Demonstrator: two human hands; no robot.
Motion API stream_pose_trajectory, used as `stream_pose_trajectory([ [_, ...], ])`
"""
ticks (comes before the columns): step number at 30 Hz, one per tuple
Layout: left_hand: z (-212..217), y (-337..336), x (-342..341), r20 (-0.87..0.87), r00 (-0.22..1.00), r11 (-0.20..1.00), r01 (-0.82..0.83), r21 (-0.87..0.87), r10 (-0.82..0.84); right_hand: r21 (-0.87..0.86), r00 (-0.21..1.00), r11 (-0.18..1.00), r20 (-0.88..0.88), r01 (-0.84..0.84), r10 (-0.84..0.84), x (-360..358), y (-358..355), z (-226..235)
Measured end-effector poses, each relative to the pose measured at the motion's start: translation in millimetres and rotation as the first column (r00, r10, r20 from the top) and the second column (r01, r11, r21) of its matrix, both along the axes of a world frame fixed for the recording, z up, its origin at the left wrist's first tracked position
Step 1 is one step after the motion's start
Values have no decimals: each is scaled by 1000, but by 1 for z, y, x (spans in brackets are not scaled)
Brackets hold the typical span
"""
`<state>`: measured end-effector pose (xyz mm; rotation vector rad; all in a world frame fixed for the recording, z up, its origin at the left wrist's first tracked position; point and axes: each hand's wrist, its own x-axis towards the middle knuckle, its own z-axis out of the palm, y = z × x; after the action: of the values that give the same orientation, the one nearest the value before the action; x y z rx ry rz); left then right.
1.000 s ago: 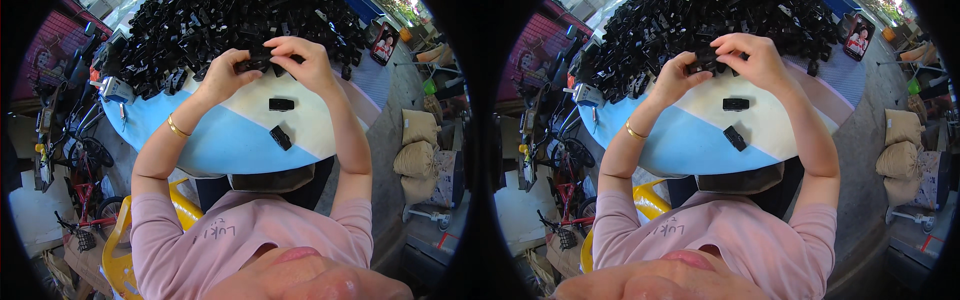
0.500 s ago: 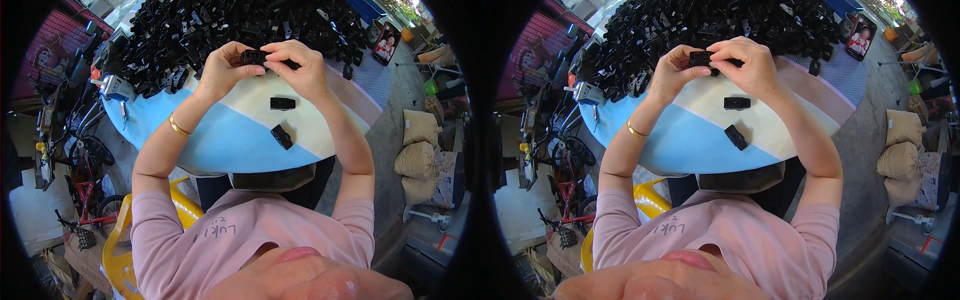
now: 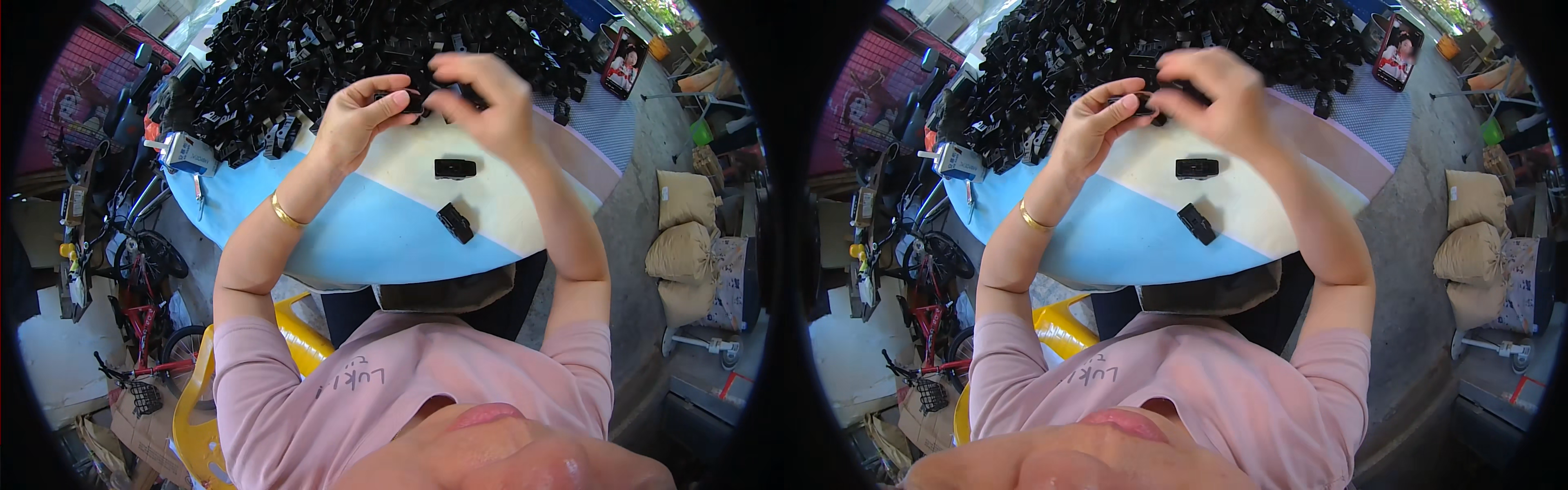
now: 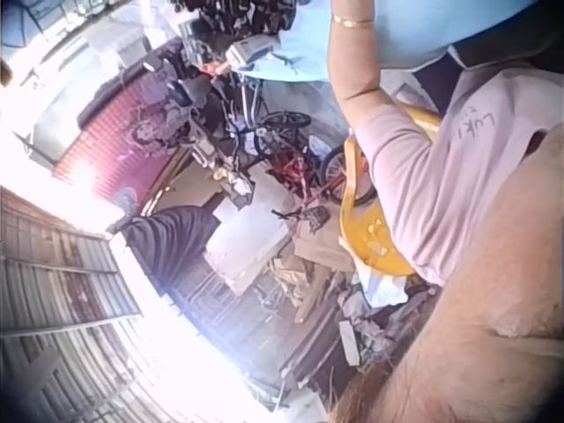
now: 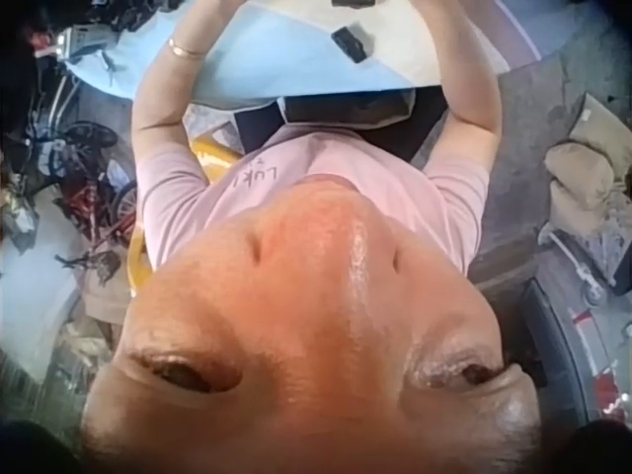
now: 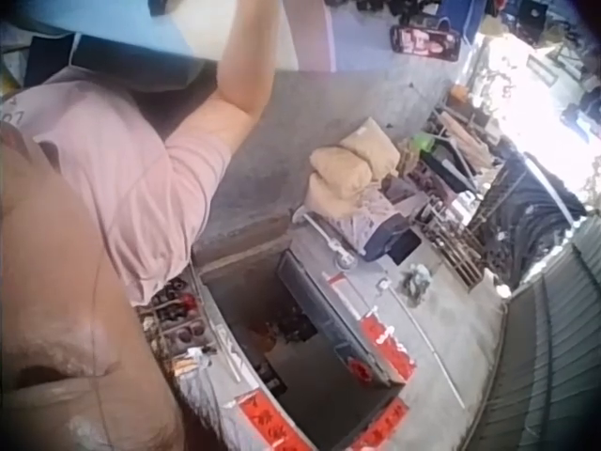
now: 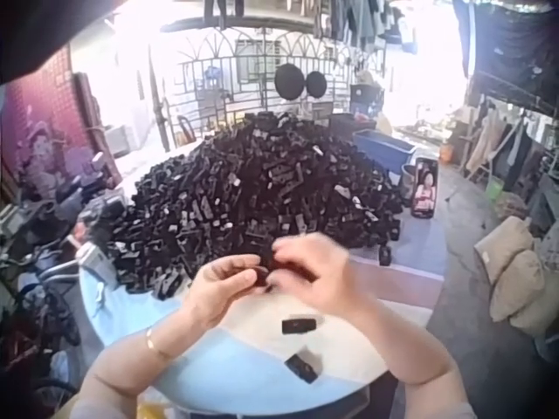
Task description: Manually assembling small black plastic components by snapping two halves together.
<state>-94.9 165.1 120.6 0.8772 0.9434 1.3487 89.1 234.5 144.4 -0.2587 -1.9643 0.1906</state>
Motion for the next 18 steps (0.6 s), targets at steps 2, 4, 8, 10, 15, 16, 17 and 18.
stream_pose_trajectory([
  [2, 8, -2, -1, -157, 986, 989, 70, 129, -50, -265, 974, 947, -81, 182, -210, 19, 22, 3],
  [4, 11, -6, 1, -456, 861, 909, 356, 217, -228, -149, 831, 817, 102, 557, -547, 44, 53, 1],
  [8, 11, -19, 18, -606, 561, 723, 691, -33, -564, 191, 593, 652, 286, 734, -752, 75, 89, -25],
  [10, 10, -19, 16, -611, 538, 678, 735, 3, -580, 1, 517, 625, 560, 781, -647, 71, 90, -28],
  [15, 0, -6, 11, -897, 391, 876, 334, 348, 207, 50, 427, 550, 574, 834, -699, 67, 81, -20],
  [16, 0, -5, 10, -824, 42, 790, 263, 554, 564, -41, 515, 583, 522, 812, -680, 66, 75, -15],
  [17, -2, -1, 8, -817, -5, 784, 282, 553, 577, -130, 596, 614, 461, 779, -658, 64, 70, -13],
  [18, -6, 5, 5, -816, -6, 784, 282, 553, 578, -130, 597, 615, 459, 778, -658, 60, 67, -14],
])
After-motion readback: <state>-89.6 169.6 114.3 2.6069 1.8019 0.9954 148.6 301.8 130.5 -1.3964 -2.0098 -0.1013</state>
